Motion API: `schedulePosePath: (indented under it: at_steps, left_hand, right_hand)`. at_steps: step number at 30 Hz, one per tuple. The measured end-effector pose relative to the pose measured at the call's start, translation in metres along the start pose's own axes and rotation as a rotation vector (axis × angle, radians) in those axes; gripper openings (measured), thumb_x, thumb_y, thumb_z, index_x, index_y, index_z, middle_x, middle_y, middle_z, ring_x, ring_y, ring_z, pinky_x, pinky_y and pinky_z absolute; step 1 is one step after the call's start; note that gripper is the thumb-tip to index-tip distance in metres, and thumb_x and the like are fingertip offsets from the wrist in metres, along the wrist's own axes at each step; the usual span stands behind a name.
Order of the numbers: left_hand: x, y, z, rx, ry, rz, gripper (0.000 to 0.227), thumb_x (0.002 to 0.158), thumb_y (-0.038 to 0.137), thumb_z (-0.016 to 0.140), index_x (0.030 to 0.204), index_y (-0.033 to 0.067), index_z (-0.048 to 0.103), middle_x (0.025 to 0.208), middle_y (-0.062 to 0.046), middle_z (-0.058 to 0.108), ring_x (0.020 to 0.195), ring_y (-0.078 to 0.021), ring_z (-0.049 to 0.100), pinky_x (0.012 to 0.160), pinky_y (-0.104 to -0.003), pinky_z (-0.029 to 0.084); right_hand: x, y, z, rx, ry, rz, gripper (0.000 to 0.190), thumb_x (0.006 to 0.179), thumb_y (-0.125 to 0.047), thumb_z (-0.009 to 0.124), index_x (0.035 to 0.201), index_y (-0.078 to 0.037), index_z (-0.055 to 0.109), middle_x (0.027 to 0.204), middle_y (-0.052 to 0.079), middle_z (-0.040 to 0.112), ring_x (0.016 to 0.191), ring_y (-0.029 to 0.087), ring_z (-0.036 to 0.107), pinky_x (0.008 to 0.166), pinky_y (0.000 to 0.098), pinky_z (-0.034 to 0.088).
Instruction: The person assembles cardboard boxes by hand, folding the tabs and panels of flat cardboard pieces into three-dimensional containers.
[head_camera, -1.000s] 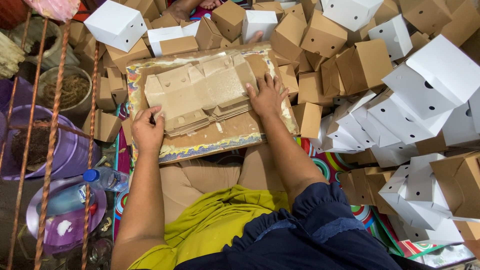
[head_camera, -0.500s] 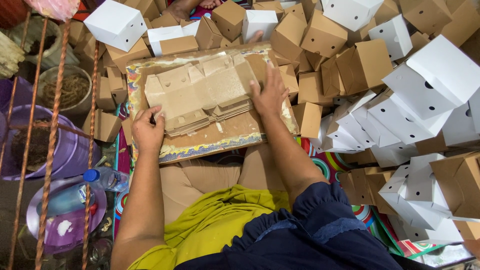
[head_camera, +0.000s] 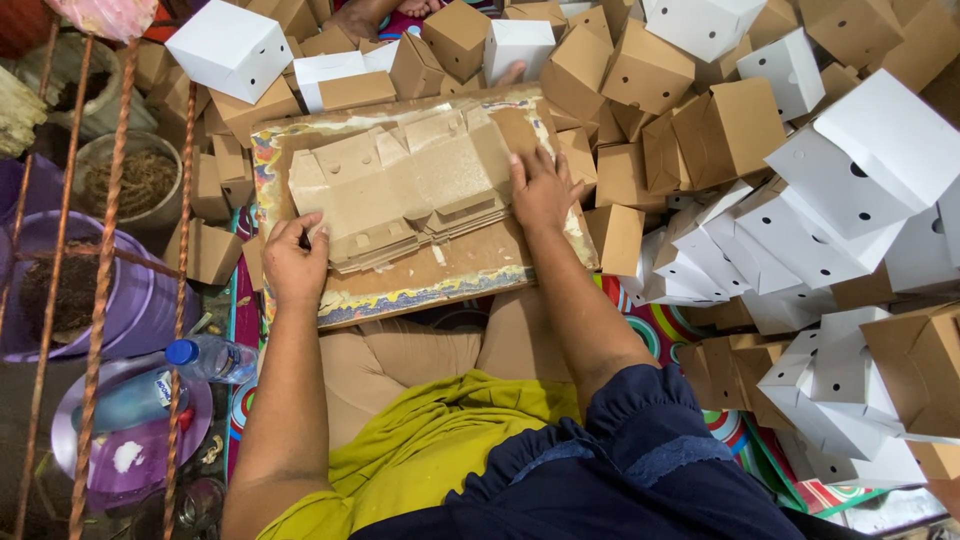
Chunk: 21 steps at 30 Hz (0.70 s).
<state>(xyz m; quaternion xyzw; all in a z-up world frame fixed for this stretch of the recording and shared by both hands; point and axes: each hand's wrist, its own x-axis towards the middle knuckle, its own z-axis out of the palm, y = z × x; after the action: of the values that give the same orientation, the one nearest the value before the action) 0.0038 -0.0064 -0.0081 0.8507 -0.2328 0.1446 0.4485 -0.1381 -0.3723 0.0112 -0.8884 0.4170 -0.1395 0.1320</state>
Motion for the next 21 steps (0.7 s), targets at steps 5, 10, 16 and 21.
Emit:
schedulePosePath:
  at_steps: [5,10,16,21]
  left_hand:
    - [0.001,0.003,-0.002,-0.003,-0.004,-0.016,0.024,0.088,0.015,0.078,0.111,0.0203,0.081,0.088,-0.011,0.067,0.088,-0.0371,0.068,0.079,-0.045,0.054]
    - [-0.003,0.004,-0.003,-0.008,-0.004,-0.022,0.024,0.088,0.015,0.078,0.111,0.0197,0.081,0.089,-0.012,0.067,0.088,-0.0379,0.068,0.078,-0.045,0.054]
    - [0.001,0.006,-0.003,-0.018,-0.01,-0.012,0.024,0.088,0.014,0.078,0.112,0.0186,0.081,0.089,-0.013,0.067,0.089,-0.0391,0.068,0.079,-0.046,0.054]
    - [0.0,0.007,-0.005,-0.011,-0.011,-0.008,0.024,0.088,0.013,0.078,0.112,0.0186,0.081,0.089,-0.013,0.068,0.09,-0.0387,0.069,0.08,-0.046,0.054]
  right_hand:
    - [-0.002,-0.009,-0.011,-0.013,-0.072,-0.031,0.062,0.102,-0.078,0.026,0.134,-0.042,0.065,0.16,-0.009,0.044,0.154,0.026,0.025,0.116,0.0735,0.016]
    - [-0.006,-0.007,-0.011,-0.006,-0.082,-0.029,0.063,0.102,-0.078,0.025,0.134,-0.042,0.065,0.16,-0.008,0.044,0.155,0.026,0.025,0.117,0.073,0.017]
    - [-0.013,-0.017,-0.03,0.082,-0.082,-0.018,0.068,0.105,-0.072,0.028,0.161,-0.034,0.033,0.163,-0.001,0.044,0.156,0.027,0.024,0.119,0.0706,0.012]
    - [-0.022,-0.021,-0.04,0.235,-0.003,-0.037,0.075,0.11,-0.061,0.035,0.167,-0.023,0.005,0.158,0.01,0.053,0.155,0.033,0.031,0.12,0.0708,0.01]
